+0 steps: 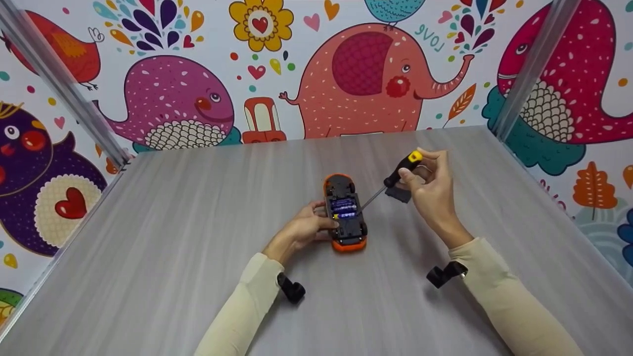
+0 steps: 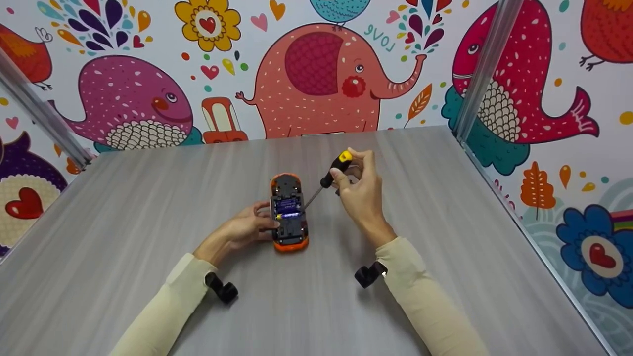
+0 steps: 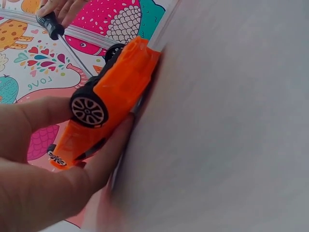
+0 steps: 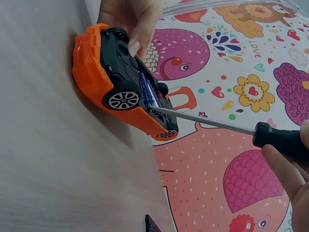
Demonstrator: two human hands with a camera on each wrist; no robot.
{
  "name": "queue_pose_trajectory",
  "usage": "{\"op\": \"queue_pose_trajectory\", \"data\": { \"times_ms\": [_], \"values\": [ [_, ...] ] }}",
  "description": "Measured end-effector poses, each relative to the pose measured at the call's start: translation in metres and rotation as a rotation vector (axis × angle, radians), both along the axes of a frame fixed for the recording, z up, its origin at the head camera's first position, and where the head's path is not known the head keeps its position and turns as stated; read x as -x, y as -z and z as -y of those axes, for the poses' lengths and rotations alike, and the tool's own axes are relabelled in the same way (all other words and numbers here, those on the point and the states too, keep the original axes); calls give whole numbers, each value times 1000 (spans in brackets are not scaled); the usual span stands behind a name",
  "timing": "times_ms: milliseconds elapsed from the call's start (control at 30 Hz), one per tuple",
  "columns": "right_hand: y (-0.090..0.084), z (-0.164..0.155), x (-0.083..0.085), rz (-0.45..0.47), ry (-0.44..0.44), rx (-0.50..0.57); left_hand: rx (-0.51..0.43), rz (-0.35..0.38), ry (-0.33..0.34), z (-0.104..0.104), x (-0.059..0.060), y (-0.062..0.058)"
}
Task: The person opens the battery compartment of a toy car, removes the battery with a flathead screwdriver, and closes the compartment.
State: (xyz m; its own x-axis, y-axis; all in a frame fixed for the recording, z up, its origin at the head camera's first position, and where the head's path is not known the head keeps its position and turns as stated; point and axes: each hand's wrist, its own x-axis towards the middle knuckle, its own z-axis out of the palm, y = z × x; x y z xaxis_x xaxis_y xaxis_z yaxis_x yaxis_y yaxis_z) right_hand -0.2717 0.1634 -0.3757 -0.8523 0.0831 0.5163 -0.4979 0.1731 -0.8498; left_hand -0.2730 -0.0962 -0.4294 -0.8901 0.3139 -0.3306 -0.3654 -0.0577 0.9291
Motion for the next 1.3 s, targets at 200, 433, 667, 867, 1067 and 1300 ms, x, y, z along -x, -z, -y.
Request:
{"op": "queue_pose_trajectory", "data": {
  "times_ms": [200,433,667,867,1067,1300],
  "values": [
    [-1,10,-5,-59,17,-40,7,-12,6,0,-1,-2],
    [-4,19,-15,-75,61,-142,10,-13,-1,-1,-2,-2],
    [1,12,-6,88,60,8,14,-2,-11,1,0,0],
    [11,-3,8,236,104,164,9,5,-8,1,1,0],
    [29,-16,24,388,116,322,-1,9,-13,2,0,1],
    [34,-22,29,434,77,380,-9,-1,-14,1,-1,1]
  ]
}}
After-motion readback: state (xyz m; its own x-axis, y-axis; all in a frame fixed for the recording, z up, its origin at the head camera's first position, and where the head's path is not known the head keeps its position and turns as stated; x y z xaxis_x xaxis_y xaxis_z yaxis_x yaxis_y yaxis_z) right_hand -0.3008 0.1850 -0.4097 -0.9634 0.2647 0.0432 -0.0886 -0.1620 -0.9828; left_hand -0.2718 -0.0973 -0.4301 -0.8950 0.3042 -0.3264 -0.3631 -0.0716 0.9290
